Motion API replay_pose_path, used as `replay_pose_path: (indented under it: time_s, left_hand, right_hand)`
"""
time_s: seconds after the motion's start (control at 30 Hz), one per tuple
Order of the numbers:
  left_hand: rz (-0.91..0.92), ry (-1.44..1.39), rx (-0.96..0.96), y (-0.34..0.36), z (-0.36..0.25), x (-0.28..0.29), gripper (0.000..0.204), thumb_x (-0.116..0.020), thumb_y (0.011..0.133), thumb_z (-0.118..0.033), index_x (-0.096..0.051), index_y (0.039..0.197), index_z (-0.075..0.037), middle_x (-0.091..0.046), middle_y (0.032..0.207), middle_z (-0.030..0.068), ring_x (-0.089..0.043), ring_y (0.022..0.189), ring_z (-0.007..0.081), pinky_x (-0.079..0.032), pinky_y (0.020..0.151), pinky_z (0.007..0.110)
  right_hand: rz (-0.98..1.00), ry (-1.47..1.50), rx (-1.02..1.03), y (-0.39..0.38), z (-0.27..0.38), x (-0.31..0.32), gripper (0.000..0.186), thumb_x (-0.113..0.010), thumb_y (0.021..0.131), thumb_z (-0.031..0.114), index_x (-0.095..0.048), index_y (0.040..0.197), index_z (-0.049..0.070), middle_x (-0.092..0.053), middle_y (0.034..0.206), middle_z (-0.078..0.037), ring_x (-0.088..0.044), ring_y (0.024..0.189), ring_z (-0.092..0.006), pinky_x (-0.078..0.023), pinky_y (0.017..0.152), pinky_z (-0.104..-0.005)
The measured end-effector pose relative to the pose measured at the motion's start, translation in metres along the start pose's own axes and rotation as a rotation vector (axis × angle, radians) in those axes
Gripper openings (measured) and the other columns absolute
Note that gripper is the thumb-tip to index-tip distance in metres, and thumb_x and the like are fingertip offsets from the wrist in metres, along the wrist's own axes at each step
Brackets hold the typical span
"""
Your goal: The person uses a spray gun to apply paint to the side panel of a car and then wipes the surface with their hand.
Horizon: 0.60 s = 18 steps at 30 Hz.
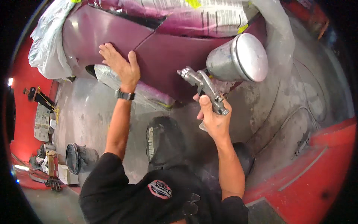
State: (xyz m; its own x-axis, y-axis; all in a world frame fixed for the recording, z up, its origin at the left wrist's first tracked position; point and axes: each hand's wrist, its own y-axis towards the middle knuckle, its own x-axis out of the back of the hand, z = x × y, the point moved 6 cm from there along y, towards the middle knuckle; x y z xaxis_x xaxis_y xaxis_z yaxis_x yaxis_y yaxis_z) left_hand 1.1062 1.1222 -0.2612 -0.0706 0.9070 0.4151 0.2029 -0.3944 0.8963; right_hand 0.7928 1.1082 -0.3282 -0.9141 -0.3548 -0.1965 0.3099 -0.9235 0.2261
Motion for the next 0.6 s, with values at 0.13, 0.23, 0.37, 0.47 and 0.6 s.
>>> replay_pose_path:
  time_s: [0.13,0.23,0.37,0.47,0.6]
  left_hand:
    - [-0.125,-0.054,0.201,-0.047,-0.032,-0.022,0.092,-0.049,0.098,-0.047,-0.004,0.155,0.009,0.0,0.161,0.0348,0.001,0.15,0.051,-0.002,0.119,0.062]
    - [-0.14,-0.123,0.359,-0.094,-0.052,-0.043,0.095,-0.05,0.098,-0.046,0.002,0.153,0.013,0.006,0.159,0.0378,0.006,0.149,0.0513,0.0,0.118,0.062]
    - [0.027,-0.236,0.606,-0.16,-0.094,-0.076,0.103,-0.053,0.097,-0.045,0.012,0.149,0.017,0.016,0.156,0.0412,0.015,0.148,0.0521,0.002,0.117,0.063]
    - [0.115,-0.258,0.628,-0.191,-0.114,-0.087,0.105,-0.055,0.097,-0.045,0.012,0.149,0.017,0.016,0.156,0.041,0.015,0.147,0.0525,0.002,0.117,0.063]
    - [0.204,-0.375,0.779,-0.237,-0.15,-0.101,0.103,-0.054,0.098,-0.044,0.012,0.148,0.017,0.017,0.156,0.0396,0.016,0.148,0.0499,0.002,0.118,0.063]
  right_hand:
    - [0.004,-0.034,-0.055,-0.009,-0.008,0.003,0.045,-0.063,0.098,0.041,-0.065,0.116,0.0,-0.071,0.096,-0.007,-0.054,0.055,-0.0073,-0.044,0.051,-0.0232]
    - [0.066,-0.101,-0.079,-0.016,-0.017,0.001,0.045,-0.064,0.098,0.041,-0.065,0.116,0.0,-0.071,0.096,-0.007,-0.054,0.054,-0.0074,-0.044,0.05,-0.0231]
    - [0.045,-0.123,-0.095,-0.032,-0.029,0.012,0.045,-0.064,0.098,0.041,-0.065,0.114,0.0,-0.07,0.095,-0.007,-0.054,0.053,-0.0075,-0.044,0.049,-0.0232]
    - [-0.035,-0.198,-0.16,-0.037,-0.034,0.018,0.043,-0.063,0.098,0.04,-0.066,0.107,-0.002,-0.07,0.09,-0.007,-0.054,0.051,-0.008,-0.043,0.048,-0.0239]
    - [-0.119,-0.199,-0.178,-0.056,-0.05,0.036,0.043,-0.063,0.098,0.041,-0.067,0.102,-0.001,-0.07,0.087,-0.006,-0.054,0.05,-0.0088,-0.043,0.048,-0.0247]
